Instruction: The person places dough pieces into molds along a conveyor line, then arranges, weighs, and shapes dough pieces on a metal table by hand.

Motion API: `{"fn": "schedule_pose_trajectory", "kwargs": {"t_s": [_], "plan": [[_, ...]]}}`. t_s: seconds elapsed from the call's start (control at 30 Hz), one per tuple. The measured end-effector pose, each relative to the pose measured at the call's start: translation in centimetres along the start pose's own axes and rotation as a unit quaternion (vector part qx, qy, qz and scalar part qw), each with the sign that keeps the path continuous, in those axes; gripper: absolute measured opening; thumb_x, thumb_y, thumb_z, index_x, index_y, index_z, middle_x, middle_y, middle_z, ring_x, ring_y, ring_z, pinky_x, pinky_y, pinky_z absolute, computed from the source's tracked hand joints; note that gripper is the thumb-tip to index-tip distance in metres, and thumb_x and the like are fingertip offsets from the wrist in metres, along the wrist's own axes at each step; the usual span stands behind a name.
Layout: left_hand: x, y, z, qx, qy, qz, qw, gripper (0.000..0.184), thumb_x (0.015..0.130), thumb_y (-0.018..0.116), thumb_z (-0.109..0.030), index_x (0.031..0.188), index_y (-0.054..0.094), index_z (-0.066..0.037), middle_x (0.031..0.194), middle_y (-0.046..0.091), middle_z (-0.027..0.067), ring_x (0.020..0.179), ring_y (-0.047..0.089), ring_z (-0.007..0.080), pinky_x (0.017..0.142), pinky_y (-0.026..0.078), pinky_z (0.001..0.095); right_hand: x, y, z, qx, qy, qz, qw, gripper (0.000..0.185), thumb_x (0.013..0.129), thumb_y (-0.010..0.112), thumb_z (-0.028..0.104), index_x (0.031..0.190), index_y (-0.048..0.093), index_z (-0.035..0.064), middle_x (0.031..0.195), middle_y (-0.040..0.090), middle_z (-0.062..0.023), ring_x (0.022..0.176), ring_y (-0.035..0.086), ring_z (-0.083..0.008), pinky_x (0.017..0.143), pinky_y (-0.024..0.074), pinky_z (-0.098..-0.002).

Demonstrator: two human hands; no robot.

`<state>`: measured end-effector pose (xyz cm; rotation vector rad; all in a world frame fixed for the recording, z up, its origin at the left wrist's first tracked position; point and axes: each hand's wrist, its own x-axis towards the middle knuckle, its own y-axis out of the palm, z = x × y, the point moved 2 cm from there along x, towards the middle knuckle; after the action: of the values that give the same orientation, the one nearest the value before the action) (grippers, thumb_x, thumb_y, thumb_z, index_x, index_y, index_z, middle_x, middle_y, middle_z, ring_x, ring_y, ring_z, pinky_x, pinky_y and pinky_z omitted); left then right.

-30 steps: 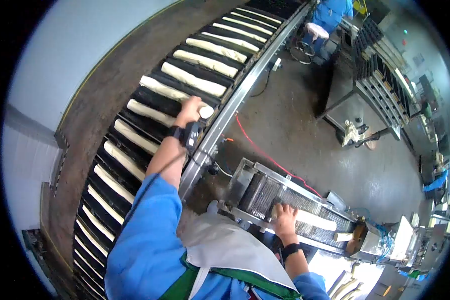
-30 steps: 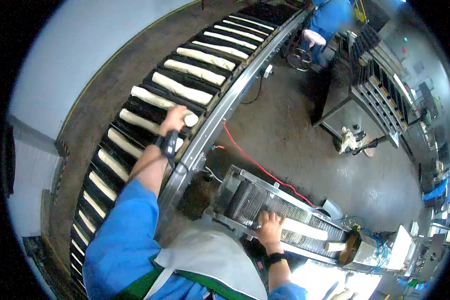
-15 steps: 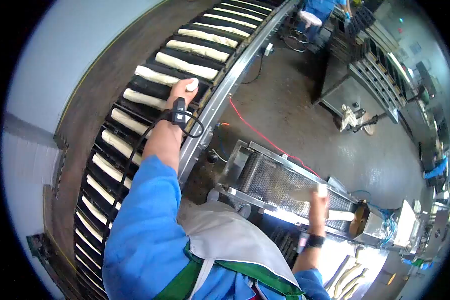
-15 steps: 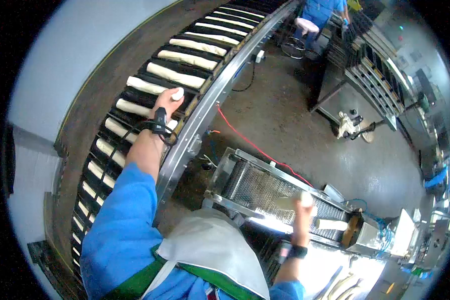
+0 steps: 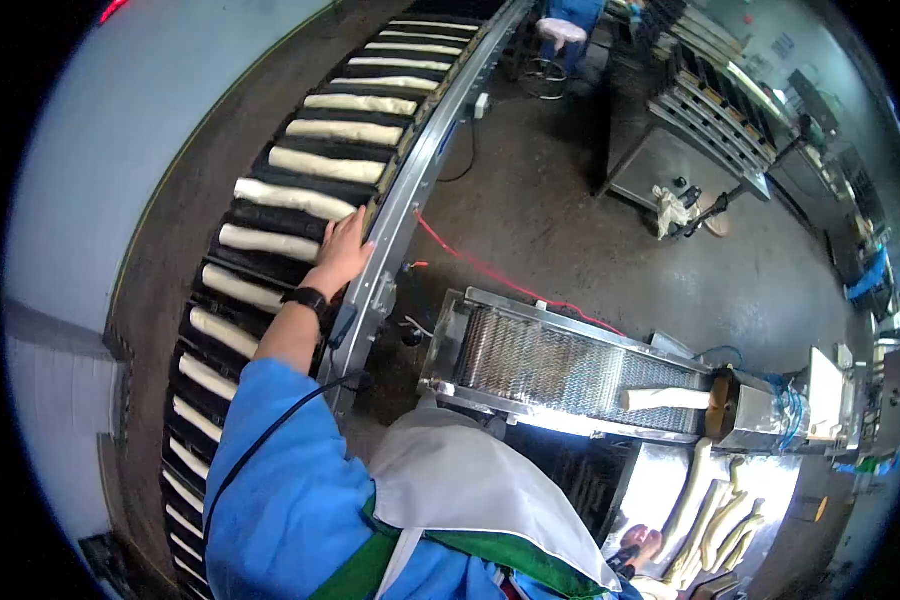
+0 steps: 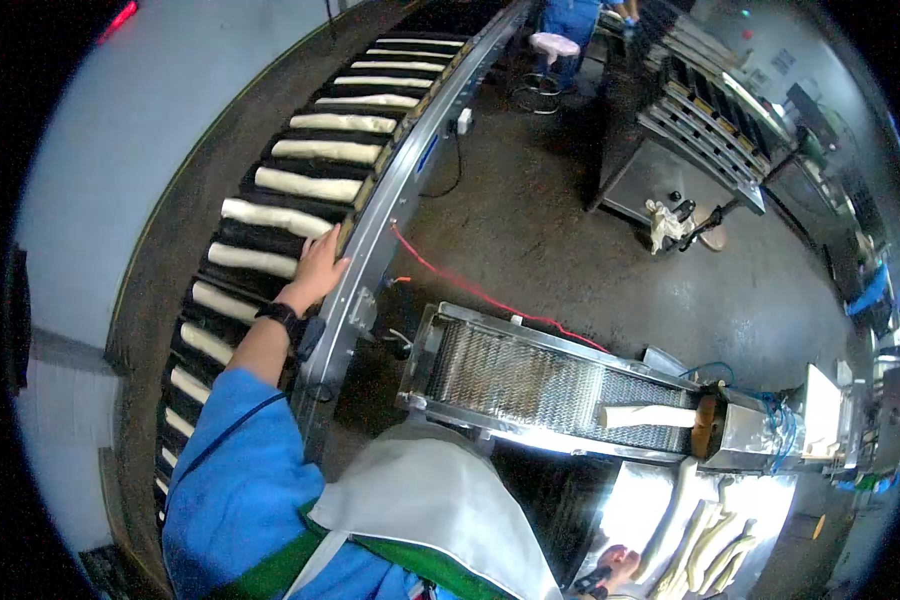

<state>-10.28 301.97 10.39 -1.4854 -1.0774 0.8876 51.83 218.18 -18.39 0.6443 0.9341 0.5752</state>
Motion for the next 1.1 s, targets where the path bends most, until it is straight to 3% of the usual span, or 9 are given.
{"fn": "schedule_pose_trajectory", "kwargs": {"t_s": [0.07,0.13,0.3,0.33,0.57,0.77,0.9,0.97,1.1], "plan": [[-0.5,-1.2,0.0,-0.007,0.028,0.030,0.999,0.063,0.090,0.050,-0.026,0.141,0.019,-0.007,0.139,0.034,0.0144,0.131,0.029,0.0257,0.110,0.015,0.0427,-2.4,12.5,-6.7,-0.015,-0.031,-0.192,0.981,0.017,0.078,0.056,0.017,0.086,0.052,0.0025,0.079,0.055,-0.0096,0.067,0.054,-0.0180,0.054,0.0473,-0.0293],[-1.5,-1.6,-0.2,0.026,0.031,0.007,0.999,0.062,0.090,0.051,-0.029,0.141,0.021,-0.010,0.142,0.030,0.0118,0.133,0.023,0.0274,0.110,0.011,0.0463,-1.3,32.0,-11.1,-0.183,-0.147,-0.465,0.853,0.019,0.077,0.061,0.019,0.087,0.051,0.0069,0.077,0.050,-0.0025,0.064,0.050,-0.0133,0.053,0.0451,-0.0295],[-2.0,-1.7,-0.9,0.030,-0.111,-0.012,0.993,0.063,0.087,0.053,-0.040,0.137,0.030,-0.010,0.148,0.015,0.0108,0.136,0.011,0.0297,0.104,0.012,0.0618,6.6,46.7,-14.5,-0.562,-0.307,-0.167,0.750,0.029,0.071,0.058,0.004,0.098,0.053,-0.0022,0.094,0.054,-0.0106,0.087,0.052,-0.0209,0.080,0.0430,-0.0330],[-2.0,-1.8,-1.2,0.030,-0.127,-0.010,0.991,0.063,0.087,0.053,-0.041,0.137,0.030,-0.010,0.148,0.014,0.0113,0.136,0.011,0.0309,0.102,0.016,0.0632,7.5,49.4,-15.0,-0.739,-0.368,-0.131,0.549,0.042,0.068,0.061,0.005,0.108,0.052,-0.0010,0.105,0.052,-0.0181,0.102,0.050,-0.0306,0.091,0.0395,-0.0390],[-1.4,0.0,0.1,0.063,-0.082,-0.045,0.994,0.051,0.091,0.050,-0.030,0.134,0.033,-0.010,0.145,0.018,0.0116,0.134,0.014,0.0308,0.095,0.030,0.0598,11.9,55.2,-20.3,-0.973,-0.166,0.006,0.161,0.055,0.067,0.072,0.032,0.116,0.052,0.0161,0.113,0.050,-0.0077,0.116,0.043,-0.0248,0.090,0.0356,-0.0505],[-0.4,1.0,0.6,0.076,-0.160,0.021,0.984,0.047,0.096,0.041,-0.031,0.138,0.028,-0.016,0.150,0.007,0.0051,0.137,0.006,0.0306,0.097,0.024,0.0657,10.4,55.7,-19.0,-0.944,-0.224,0.031,0.239,0.034,0.071,0.066,0.015,0.104,0.057,0.0133,0.107,0.053,-0.0060,0.104,0.049,-0.0224,0.080,0.0433,-0.0446],[-0.1,2.3,2.2,0.077,-0.132,0.015,0.988,0.049,0.096,0.040,-0.035,0.139,0.026,-0.019,0.150,0.009,0.0047,0.137,0.007,0.0306,0.097,0.022,0.0675,8.7,52.6,-12.4,-0.457,-0.225,-0.042,0.860,0.025,0.069,0.068,0.014,0.091,0.058,0.0094,0.096,0.055,-0.0084,0.091,0.054,-0.0195,0.078,0.0461,-0.0298],[-0.1,2.2,2.2,0.097,-0.127,0.009,0.987,0.049,0.096,0.038,-0.037,0.140,0.026,-0.019,0.149,0.011,0.0044,0.137,0.008,0.0305,0.096,0.022,0.0680,5.6,49.1,-7.8,-0.241,-0.238,-0.137,0.931,0.028,0.072,0.063,0.011,0.099,0.054,0.0118,0.097,0.052,-0.0068,0.086,0.055,-0.0194,0.073,0.0486,-0.0334],[-0.2,2.1,1.9,0.108,-0.123,0.003,0.986,0.049,0.096,0.035,-0.040,0.139,0.027,-0.019,0.148,0.018,0.0051,0.136,0.011,0.0309,0.095,0.025,0.0670,0.0,34.4,-2.2,-0.006,-0.380,-0.329,0.865,0.024,0.071,0.059,0.018,0.095,0.055,0.0138,0.089,0.053,-0.0030,0.085,0.051,-0.0209,0.070,0.0448,-0.0446]]}}
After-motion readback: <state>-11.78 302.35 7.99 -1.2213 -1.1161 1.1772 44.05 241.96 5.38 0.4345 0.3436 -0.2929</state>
